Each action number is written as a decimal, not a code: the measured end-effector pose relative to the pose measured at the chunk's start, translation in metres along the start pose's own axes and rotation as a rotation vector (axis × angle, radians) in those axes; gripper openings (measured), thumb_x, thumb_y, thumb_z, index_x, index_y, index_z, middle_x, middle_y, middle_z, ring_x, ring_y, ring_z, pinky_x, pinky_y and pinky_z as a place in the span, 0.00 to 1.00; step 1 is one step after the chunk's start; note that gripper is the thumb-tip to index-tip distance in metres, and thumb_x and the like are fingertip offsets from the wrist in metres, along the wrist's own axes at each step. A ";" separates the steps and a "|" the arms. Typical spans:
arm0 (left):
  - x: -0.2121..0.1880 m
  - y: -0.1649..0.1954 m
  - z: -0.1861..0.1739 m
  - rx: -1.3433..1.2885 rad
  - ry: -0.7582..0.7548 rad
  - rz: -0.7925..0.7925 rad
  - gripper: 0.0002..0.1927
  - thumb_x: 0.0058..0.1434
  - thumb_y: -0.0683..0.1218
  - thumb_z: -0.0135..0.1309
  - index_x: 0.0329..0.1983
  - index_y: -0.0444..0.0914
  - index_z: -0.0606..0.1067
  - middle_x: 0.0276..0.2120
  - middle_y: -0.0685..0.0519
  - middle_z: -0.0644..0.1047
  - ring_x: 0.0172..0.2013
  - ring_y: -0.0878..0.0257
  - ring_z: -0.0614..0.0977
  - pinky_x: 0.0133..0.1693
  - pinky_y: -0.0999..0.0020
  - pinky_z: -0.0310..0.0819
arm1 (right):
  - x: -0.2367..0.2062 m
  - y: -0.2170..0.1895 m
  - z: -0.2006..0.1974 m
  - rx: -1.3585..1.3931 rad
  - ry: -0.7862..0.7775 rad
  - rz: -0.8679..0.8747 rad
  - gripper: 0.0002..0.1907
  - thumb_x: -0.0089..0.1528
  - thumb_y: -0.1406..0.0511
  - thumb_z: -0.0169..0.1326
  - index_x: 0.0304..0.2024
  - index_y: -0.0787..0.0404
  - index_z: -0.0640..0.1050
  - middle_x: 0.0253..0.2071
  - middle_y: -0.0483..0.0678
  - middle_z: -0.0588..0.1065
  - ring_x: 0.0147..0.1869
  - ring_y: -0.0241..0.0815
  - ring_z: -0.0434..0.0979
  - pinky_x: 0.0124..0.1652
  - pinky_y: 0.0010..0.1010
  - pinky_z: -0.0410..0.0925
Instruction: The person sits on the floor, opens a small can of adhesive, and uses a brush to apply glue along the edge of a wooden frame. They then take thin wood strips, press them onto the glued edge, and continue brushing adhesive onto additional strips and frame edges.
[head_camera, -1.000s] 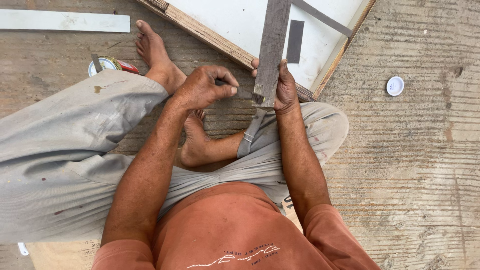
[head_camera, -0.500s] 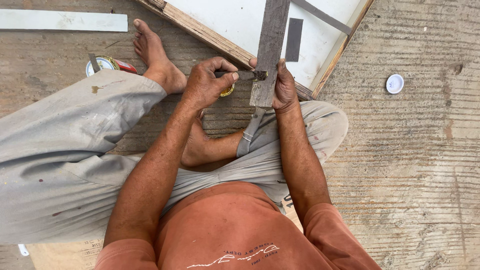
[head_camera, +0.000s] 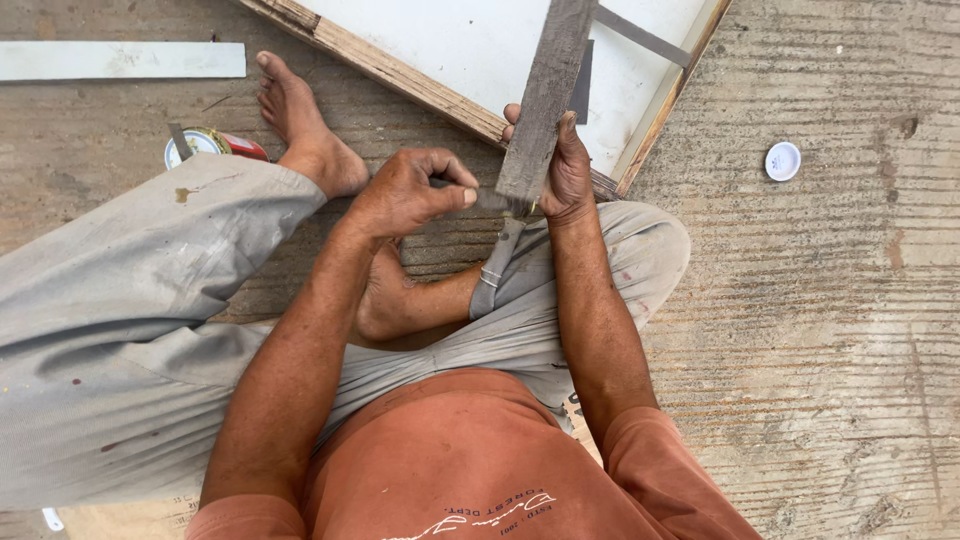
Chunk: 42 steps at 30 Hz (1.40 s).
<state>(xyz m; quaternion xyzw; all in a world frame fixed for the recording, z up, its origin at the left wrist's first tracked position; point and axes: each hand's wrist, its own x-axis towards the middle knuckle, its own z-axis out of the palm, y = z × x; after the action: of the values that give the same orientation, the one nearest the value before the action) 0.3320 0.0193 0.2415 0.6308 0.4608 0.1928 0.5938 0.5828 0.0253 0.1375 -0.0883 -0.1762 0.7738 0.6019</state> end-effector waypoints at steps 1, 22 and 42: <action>0.000 0.001 -0.002 -0.067 -0.031 0.021 0.07 0.61 0.45 0.66 0.39 0.38 0.82 0.32 0.55 0.83 0.34 0.68 0.82 0.37 0.72 0.80 | 0.001 -0.003 0.003 -0.010 -0.017 -0.012 0.25 0.72 0.55 0.52 0.62 0.67 0.71 0.58 0.65 0.77 0.61 0.52 0.81 0.50 0.41 0.80; -0.007 -0.018 0.045 0.559 0.443 0.708 0.07 0.64 0.39 0.62 0.45 0.38 0.79 0.38 0.51 0.79 0.39 0.61 0.82 0.39 0.68 0.81 | 0.004 -0.008 0.009 -0.241 0.185 -0.324 0.33 0.68 0.56 0.60 0.70 0.58 0.62 0.58 0.59 0.77 0.64 0.52 0.79 0.57 0.42 0.79; 0.024 -0.049 0.045 -0.351 0.436 -0.039 0.09 0.65 0.41 0.60 0.46 0.33 0.78 0.29 0.55 0.80 0.26 0.71 0.81 0.25 0.78 0.75 | 0.005 -0.001 0.009 -0.329 0.109 -0.354 0.41 0.66 0.61 0.62 0.76 0.54 0.57 0.62 0.57 0.76 0.68 0.53 0.76 0.60 0.44 0.78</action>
<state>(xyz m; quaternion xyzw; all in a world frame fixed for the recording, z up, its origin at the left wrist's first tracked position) 0.3625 0.0063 0.1792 0.4529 0.5493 0.3893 0.5845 0.5792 0.0284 0.1467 -0.1943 -0.2800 0.6113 0.7143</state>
